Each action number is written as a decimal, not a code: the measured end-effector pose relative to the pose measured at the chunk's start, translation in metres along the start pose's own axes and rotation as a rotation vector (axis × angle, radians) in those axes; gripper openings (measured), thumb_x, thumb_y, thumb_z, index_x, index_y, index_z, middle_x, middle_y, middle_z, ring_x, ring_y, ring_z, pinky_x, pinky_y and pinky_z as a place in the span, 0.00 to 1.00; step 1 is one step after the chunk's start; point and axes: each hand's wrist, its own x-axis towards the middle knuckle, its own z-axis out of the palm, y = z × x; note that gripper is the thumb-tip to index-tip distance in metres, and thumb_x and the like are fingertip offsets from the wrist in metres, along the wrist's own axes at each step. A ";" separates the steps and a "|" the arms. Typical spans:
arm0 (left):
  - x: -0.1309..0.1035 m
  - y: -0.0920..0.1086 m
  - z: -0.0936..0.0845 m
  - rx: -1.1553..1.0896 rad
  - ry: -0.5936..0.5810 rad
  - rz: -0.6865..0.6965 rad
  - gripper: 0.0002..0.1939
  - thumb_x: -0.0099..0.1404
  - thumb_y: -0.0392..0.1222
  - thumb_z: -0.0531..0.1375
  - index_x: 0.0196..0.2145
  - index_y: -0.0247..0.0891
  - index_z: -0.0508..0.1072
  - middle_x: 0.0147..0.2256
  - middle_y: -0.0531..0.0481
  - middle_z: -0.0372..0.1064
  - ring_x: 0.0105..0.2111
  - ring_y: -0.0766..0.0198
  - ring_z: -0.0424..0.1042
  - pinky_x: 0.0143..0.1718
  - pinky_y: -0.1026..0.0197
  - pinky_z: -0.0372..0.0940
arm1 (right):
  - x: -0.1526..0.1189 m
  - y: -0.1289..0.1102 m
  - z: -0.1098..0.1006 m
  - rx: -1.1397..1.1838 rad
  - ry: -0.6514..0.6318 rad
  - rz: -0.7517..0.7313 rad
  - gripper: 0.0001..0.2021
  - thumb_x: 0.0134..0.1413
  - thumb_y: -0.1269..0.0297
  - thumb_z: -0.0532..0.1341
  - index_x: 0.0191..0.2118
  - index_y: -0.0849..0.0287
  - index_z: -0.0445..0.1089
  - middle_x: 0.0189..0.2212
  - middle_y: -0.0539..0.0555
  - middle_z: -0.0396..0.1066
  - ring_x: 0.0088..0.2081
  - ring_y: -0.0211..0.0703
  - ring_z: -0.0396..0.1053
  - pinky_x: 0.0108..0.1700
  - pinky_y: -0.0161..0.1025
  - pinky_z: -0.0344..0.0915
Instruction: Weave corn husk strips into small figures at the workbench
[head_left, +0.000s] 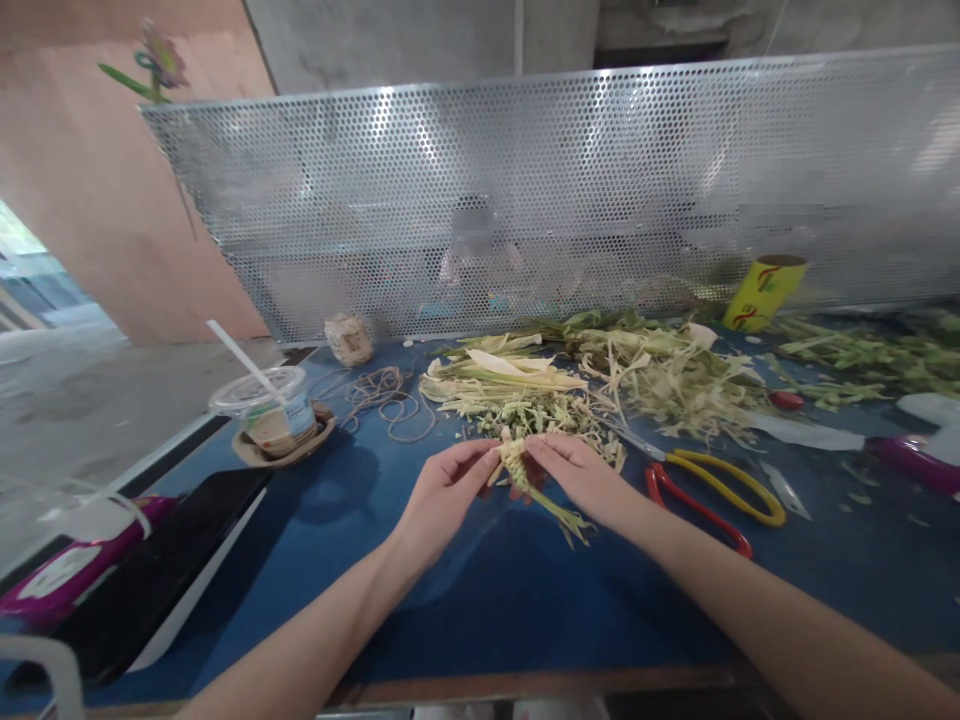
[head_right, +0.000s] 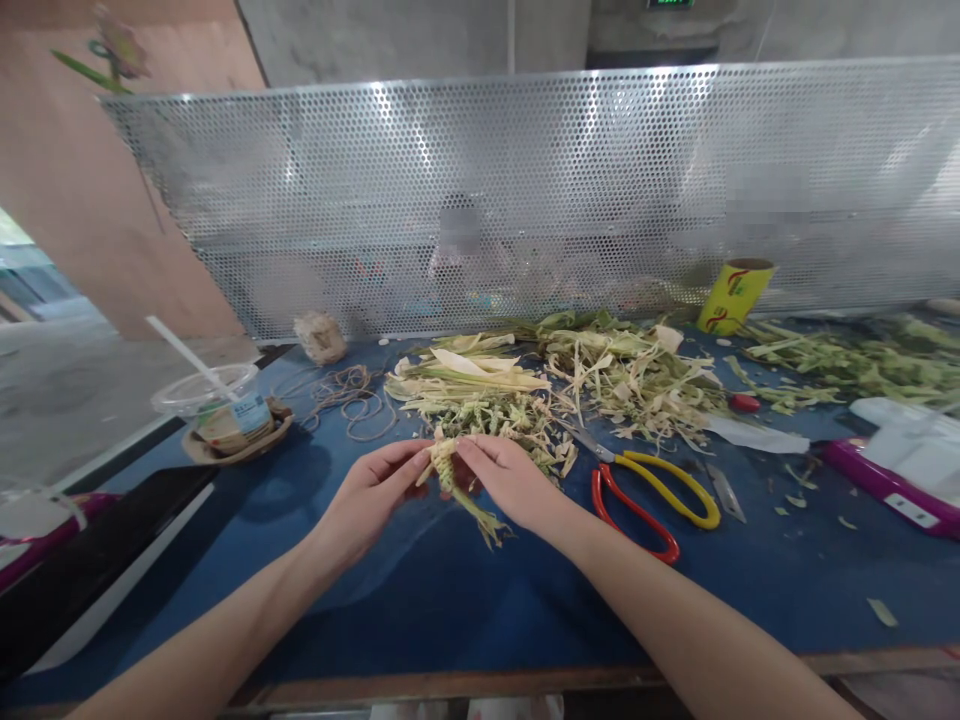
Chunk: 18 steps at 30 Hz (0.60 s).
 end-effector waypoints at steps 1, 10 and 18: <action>0.000 0.000 0.000 0.003 0.000 -0.002 0.17 0.53 0.48 0.61 0.38 0.35 0.74 0.27 0.50 0.69 0.25 0.69 0.63 0.28 0.66 0.60 | 0.001 0.000 0.000 -0.001 0.001 0.013 0.18 0.59 0.55 0.45 0.24 0.59 0.62 0.21 0.50 0.65 0.24 0.36 0.64 0.30 0.35 0.61; 0.000 0.000 0.001 -0.064 0.029 -0.042 0.20 0.52 0.49 0.62 0.40 0.35 0.71 0.32 0.48 0.69 0.30 0.67 0.66 0.26 0.68 0.61 | 0.001 -0.004 -0.005 -0.073 0.038 -0.020 0.14 0.56 0.59 0.50 0.24 0.59 0.61 0.20 0.48 0.62 0.24 0.35 0.62 0.30 0.33 0.60; 0.001 0.001 0.006 -0.198 -0.071 -0.058 0.18 0.50 0.47 0.64 0.34 0.30 0.70 0.31 0.45 0.72 0.32 0.63 0.70 0.36 0.57 0.67 | -0.010 -0.020 -0.028 -0.506 0.004 -0.068 0.16 0.59 0.57 0.45 0.35 0.57 0.67 0.32 0.53 0.70 0.34 0.42 0.67 0.38 0.38 0.61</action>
